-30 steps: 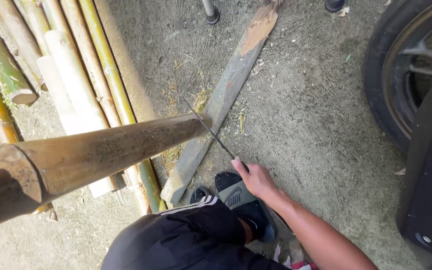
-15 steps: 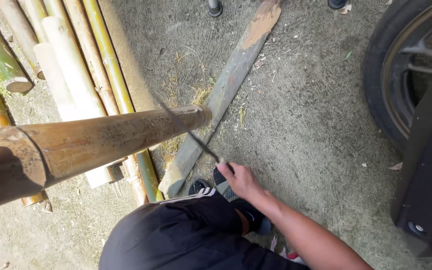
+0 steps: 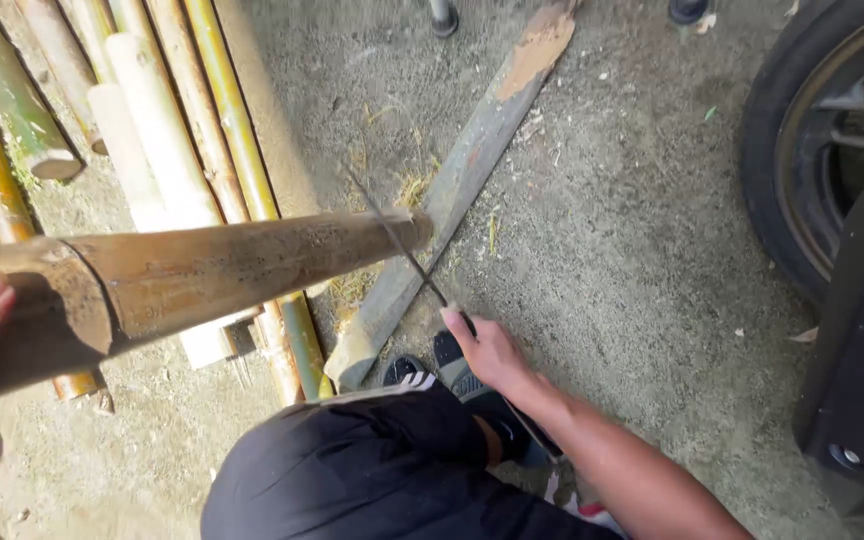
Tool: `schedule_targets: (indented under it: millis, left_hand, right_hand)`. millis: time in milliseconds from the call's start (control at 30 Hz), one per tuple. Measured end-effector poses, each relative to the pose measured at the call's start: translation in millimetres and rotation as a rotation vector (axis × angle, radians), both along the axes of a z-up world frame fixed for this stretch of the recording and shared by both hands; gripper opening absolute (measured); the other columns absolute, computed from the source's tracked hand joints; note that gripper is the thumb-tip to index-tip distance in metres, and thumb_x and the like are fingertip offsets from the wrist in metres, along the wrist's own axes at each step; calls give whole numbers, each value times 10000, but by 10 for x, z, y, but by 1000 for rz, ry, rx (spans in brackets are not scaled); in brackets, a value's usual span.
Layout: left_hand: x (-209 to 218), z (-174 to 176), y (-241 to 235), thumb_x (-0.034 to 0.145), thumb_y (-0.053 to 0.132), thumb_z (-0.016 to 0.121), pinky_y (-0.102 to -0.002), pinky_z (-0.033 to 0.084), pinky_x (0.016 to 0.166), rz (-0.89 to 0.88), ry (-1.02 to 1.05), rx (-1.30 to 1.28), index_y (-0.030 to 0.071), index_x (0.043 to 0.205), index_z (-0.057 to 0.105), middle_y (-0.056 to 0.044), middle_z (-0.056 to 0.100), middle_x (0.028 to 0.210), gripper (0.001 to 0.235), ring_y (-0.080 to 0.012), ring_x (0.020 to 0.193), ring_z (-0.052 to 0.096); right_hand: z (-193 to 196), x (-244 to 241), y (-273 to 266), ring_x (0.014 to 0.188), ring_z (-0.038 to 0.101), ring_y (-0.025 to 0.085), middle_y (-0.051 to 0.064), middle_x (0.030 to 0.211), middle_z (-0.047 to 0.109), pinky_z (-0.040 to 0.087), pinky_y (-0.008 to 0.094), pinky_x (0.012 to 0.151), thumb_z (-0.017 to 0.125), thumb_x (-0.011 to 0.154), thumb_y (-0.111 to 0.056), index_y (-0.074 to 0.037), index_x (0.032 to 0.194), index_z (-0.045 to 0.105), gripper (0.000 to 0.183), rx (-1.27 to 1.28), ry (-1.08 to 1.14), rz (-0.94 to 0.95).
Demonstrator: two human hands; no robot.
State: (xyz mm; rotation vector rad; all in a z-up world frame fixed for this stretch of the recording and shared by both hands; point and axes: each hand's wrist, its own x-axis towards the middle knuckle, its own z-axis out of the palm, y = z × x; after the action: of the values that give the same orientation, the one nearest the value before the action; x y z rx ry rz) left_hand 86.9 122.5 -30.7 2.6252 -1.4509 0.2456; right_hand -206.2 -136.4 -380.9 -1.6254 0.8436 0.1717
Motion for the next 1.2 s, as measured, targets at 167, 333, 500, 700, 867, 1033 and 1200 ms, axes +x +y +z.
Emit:
schedule_targets:
  millis: [167, 333, 500, 700, 867, 1033, 1200]
  left_hand:
    - [-390, 220, -487, 1237, -43, 428, -319, 600, 996, 103, 163, -71, -70, 1341, 573, -227, 650, 1179, 180, -255, 1054, 703]
    - [-669, 384, -1068, 1139, 13, 560, -344, 567, 1012, 268, 225, -219, -43, 1290, 551, -236, 557, 1275, 161, -284, 1106, 654]
    - [-750, 506, -1321, 1100, 47, 585, -313, 569, 1013, 327, 402, -337, -53, 1301, 528, -180, 536, 1312, 232, -228, 1084, 658]
    - [-804, 517, -1416, 1051, 46, 596, -314, 559, 951, 459, 567, -394, -30, 1332, 445, -152, 578, 1170, 328, -192, 1005, 668]
    - [-966, 652, -1602, 1033, 77, 595, -293, 568, 964, 507, 621, -473, 6, 1352, 432, -101, 609, 1133, 366, -163, 1015, 687]
    - [-656, 416, -1284, 1031, 87, 612, -317, 576, 956, 446, 613, -482, -8, 1366, 423, -98, 582, 1192, 397, -180, 1023, 685]
    - [-782, 540, -1358, 1056, 103, 588, -330, 578, 965, 465, 617, -431, -6, 1390, 412, -122, 625, 1098, 392, -204, 1003, 693]
  right_hand:
    - [161, -4, -51, 700, 659, 458, 257, 702, 654, 496, 494, 620, 419, 960, -694, 35, 942, 685, 777, -68, -300, 166]
    - [184, -46, -135, 536, 653, 324, 181, 586, 602, 495, 448, 539, 415, 1005, -673, 42, 859, 697, 782, 186, 239, 40]
    - [70, -12, -76, 534, 649, 293, 170, 607, 627, 481, 438, 516, 447, 1012, -660, -2, 974, 712, 711, -109, -309, 80]
    - [27, -50, -42, 628, 685, 322, 188, 644, 647, 510, 417, 544, 474, 1024, -639, -7, 1074, 738, 687, 46, -85, -82]
    - [-68, -78, -90, 553, 671, 332, 211, 601, 642, 489, 446, 546, 464, 961, -673, 6, 1030, 724, 730, -10, -269, 96]
    - [54, -53, -219, 607, 704, 323, 193, 612, 643, 486, 420, 591, 467, 961, -667, -46, 1017, 765, 691, 23, 243, 27]
    - [12, 4, -90, 615, 658, 338, 153, 619, 580, 478, 425, 543, 422, 1003, -692, 28, 995, 723, 780, -36, -293, 18]
